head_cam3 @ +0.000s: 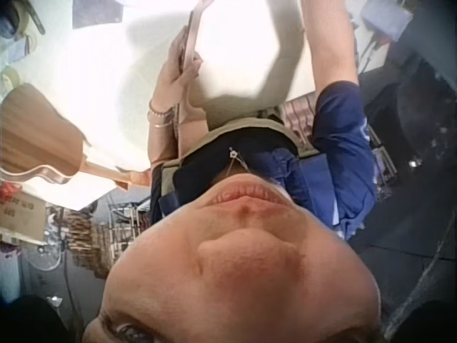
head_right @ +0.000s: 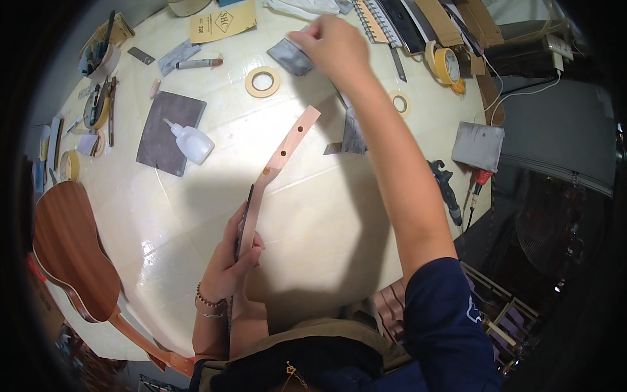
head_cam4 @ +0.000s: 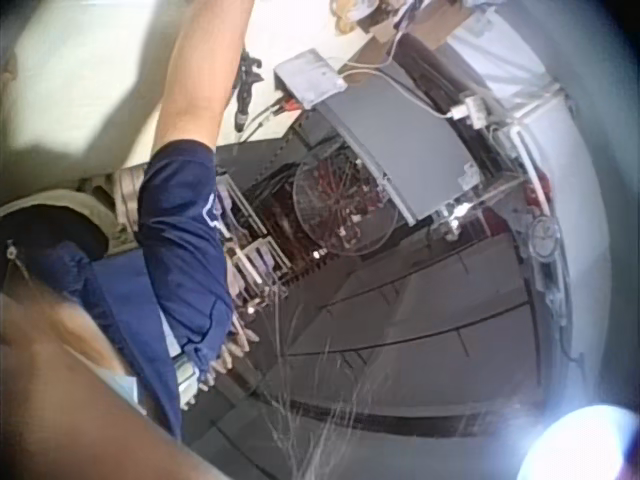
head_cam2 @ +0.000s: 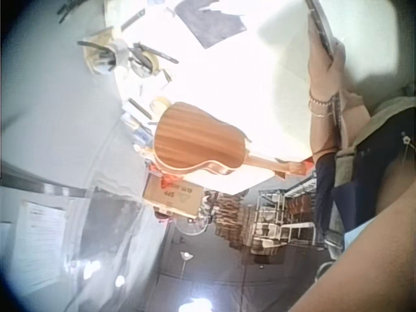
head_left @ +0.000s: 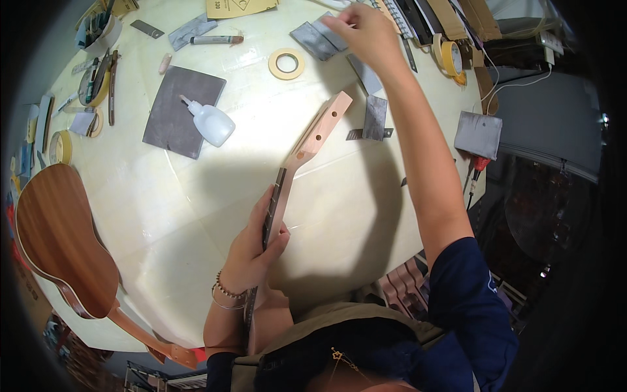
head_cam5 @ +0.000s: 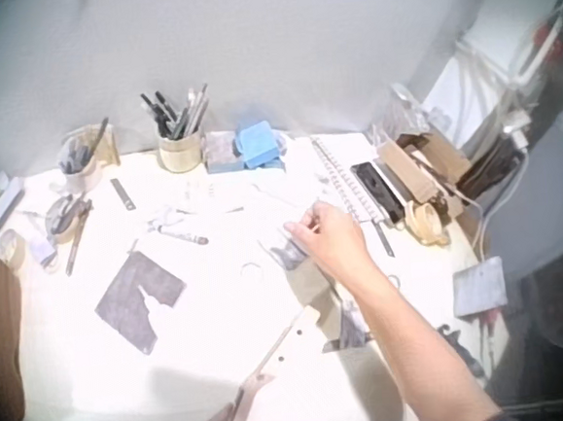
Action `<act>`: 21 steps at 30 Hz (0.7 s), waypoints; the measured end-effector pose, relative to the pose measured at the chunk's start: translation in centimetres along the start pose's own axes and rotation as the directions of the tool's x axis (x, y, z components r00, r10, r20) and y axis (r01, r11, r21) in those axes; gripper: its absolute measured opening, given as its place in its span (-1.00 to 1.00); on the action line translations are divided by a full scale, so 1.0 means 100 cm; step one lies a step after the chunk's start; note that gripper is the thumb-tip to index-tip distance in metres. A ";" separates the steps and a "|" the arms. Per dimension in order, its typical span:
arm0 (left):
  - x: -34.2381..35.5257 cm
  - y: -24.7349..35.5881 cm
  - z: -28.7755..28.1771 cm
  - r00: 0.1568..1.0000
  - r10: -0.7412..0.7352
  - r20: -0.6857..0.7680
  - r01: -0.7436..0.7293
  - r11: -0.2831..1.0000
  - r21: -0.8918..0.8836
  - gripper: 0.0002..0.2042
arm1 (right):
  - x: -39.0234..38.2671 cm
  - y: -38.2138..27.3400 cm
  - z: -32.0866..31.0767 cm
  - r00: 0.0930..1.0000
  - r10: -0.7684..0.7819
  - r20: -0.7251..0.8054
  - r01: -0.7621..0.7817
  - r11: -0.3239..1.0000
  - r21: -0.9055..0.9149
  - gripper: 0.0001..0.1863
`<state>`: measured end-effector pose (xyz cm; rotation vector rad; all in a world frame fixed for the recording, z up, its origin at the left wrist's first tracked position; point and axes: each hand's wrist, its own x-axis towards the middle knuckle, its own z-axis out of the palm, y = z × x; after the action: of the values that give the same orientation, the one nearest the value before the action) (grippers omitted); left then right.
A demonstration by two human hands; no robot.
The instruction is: The person sands the body and neck of an unfinished acoustic guitar using sandpaper and a power sander, then applies glue to the fretboard and sands it again. The guitar is handled repeatedly and placed back on a rack between steps.
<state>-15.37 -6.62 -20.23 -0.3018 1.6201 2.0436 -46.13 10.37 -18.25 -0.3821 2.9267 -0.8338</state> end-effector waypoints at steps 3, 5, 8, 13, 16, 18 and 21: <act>0.001 0.002 0.002 1.000 0.008 0.015 -0.008 1.000 0.014 -0.33 | 0.016 0.072 0.017 0.994 0.025 -0.104 -0.027 0.999 -0.023 -0.60; -0.001 0.003 0.001 0.999 -0.032 0.004 0.032 0.999 0.023 -0.33 | 0.021 0.084 0.025 0.998 0.044 -0.046 -0.044 0.999 -0.001 -0.59; -0.003 0.004 0.001 0.999 -0.049 -0.006 0.049 0.998 0.036 -0.33 | 0.017 0.084 0.022 0.999 0.007 0.036 -0.014 0.978 0.208 -0.59; -0.003 0.008 0.001 0.998 -0.061 -0.022 0.062 0.996 0.066 -0.34 | -0.068 0.033 -0.008 0.928 -0.150 -0.341 0.366 0.532 0.763 -0.80; -0.002 0.007 0.001 0.998 -0.051 -0.039 0.053 0.997 0.061 -0.35 | -0.155 0.006 -0.005 0.923 -0.257 -0.287 0.366 0.815 0.448 -0.83; -0.001 0.009 0.002 0.997 -0.059 -0.039 0.061 0.996 0.061 -0.35 | -0.189 -0.008 0.009 0.857 -0.476 -0.196 0.509 0.839 0.191 -0.69; -0.002 0.008 0.002 0.997 -0.068 -0.042 0.070 0.997 0.028 -0.35 | -0.213 -0.014 0.052 0.618 -0.723 -0.309 0.718 0.679 -0.151 -0.58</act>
<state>-15.55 -6.57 -19.38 -0.3866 1.6402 1.9725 -24.56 12.08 -21.89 -1.6720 3.0549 -1.0305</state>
